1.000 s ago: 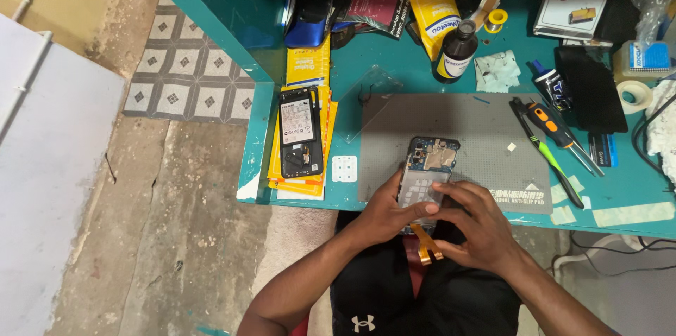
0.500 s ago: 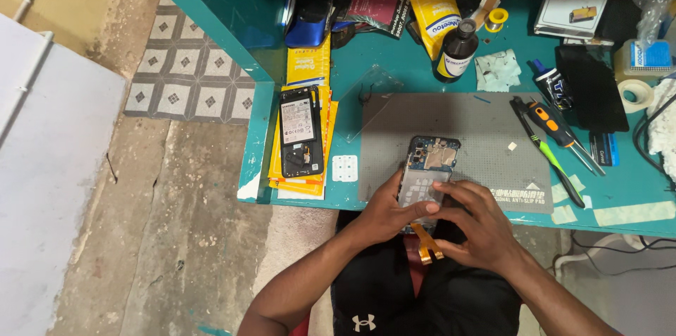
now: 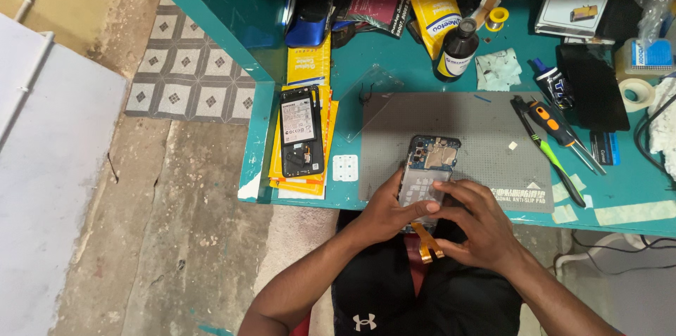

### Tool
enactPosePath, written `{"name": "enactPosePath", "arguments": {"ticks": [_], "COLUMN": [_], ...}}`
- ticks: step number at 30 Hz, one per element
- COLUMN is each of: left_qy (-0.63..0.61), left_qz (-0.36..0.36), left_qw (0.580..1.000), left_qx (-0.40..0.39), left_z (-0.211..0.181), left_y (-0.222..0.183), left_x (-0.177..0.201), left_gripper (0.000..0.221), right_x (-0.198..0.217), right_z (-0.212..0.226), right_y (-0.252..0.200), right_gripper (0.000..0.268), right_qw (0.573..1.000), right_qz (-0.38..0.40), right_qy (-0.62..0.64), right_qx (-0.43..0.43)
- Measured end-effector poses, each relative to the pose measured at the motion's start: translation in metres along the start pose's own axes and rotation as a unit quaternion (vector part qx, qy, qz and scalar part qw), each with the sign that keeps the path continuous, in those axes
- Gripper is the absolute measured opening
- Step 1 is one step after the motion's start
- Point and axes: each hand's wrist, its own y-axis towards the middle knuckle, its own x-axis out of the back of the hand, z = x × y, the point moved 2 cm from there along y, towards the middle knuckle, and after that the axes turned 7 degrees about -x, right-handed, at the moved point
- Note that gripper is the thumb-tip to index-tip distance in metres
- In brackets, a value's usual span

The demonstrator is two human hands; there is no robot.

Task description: The person is repairing a disassembled smartphone, carefully manipulating internal components and ribbon cables. They use a plastic spudger to adjust connections and handle a battery, working on a cluttered workbench with various tools and parts visible.

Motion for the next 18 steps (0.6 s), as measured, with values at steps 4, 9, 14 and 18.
{"name": "enactPosePath", "arguments": {"ticks": [4, 9, 14, 18], "left_qy": [0.003, -0.006, -0.003, -0.006], "left_qz": [-0.002, -0.007, -0.01, -0.008], "left_qw": [1.0, 1.0, 1.0, 1.0], "left_qx": [-0.001, 0.0, 0.008, 0.0], "left_z": [0.0018, 0.0005, -0.0012, -0.002], "left_y": [-0.0009, -0.0008, -0.0012, -0.0011], "left_x": [0.0003, 0.0001, -0.0004, -0.0007], "left_gripper": [0.081, 0.083, 0.083, 0.082], "right_x": [0.0, 0.001, 0.0003, 0.0013], "right_z": [-0.0004, 0.0002, 0.0007, 0.0012], "right_y": [-0.0014, -0.0004, 0.0002, 0.0], "right_gripper": [0.064, 0.065, 0.064, 0.065], "right_qw": [1.0, 1.0, 1.0, 1.0], "right_qz": [-0.001, -0.004, -0.004, -0.002], "right_qy": [-0.005, -0.006, -0.004, -0.005], "right_qx": [-0.002, 0.002, 0.002, 0.003]}}
